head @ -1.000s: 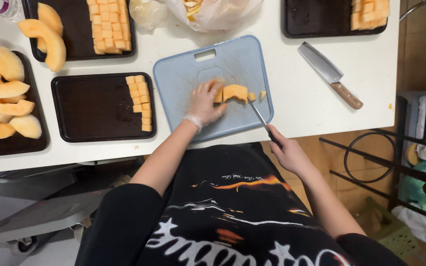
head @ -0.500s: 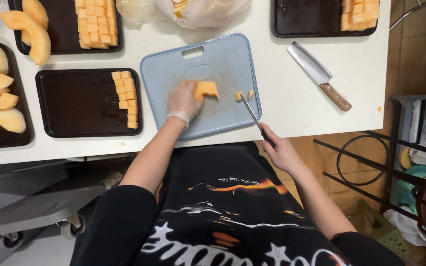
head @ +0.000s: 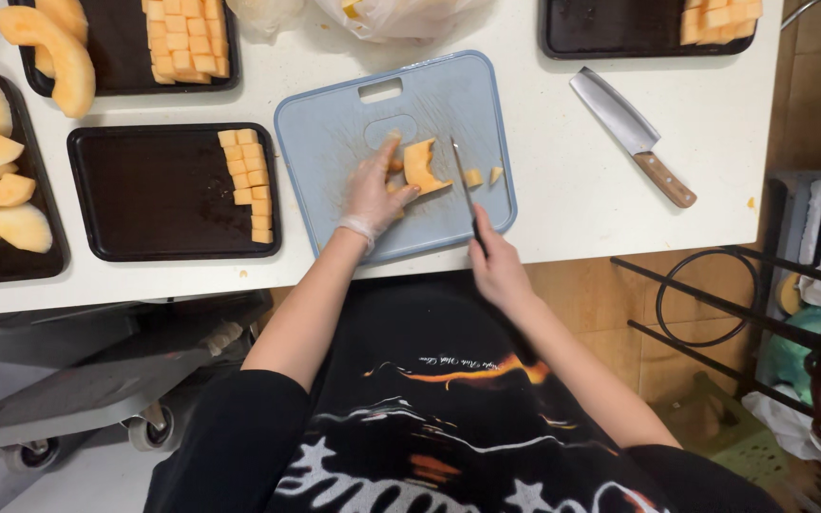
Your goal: The person cuts rind off melon wedges on a cutting board, slices the flesh into cubes, and places the cubes onto black trays, dropping rind scraps into a plastic bag. They repeat this for successive wedges, filling trays with cubed melon.
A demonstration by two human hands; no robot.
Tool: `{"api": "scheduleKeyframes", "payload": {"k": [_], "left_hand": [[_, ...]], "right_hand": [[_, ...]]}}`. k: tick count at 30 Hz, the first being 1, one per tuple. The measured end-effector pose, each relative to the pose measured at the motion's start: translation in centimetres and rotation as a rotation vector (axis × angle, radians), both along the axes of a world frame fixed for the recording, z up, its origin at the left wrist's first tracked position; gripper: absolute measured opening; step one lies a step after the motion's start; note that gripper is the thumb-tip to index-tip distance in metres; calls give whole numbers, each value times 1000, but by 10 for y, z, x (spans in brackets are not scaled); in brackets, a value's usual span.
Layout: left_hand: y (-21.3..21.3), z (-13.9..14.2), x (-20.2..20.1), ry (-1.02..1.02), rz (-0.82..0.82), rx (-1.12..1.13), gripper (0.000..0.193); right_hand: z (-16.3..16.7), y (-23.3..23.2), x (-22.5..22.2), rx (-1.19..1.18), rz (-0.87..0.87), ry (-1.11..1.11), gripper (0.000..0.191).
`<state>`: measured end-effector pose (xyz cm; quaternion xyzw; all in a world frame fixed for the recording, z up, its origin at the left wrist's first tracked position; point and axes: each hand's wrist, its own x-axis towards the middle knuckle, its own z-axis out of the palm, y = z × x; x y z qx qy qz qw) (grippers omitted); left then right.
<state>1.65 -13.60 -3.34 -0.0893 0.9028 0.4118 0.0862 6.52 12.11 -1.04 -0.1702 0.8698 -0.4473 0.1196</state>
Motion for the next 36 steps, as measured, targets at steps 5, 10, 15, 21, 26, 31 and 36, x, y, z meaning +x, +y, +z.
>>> {"api": "scheduleKeyframes", "payload": {"k": [5,10,15,21,26,31,36], "left_hand": [[-15,-22,1,211,-58,1,76],[-25,-28,6,232,-59,8,76],[-28,-30,9,206,-69,-7,77],[-31,-32,10,167,-75,-17,77],[-31,-34,10,194,-70,6,78],[-29,-35,10,168,-79,-28,79],[-28,-34,8,189,-71,-27,83]], "right_hand": [[-18,-45,8,119,20,-61,64],[-22,-71,13,167,-14,-8,64],[-22,-78,20,159,-33,23,63],[-24,-83,21,179,-33,35,65],[-24,-84,20,196,-37,41,66],[-19,-88,15,202,-56,12,63],[-16,-98,1,259,-79,-78,60]]}}
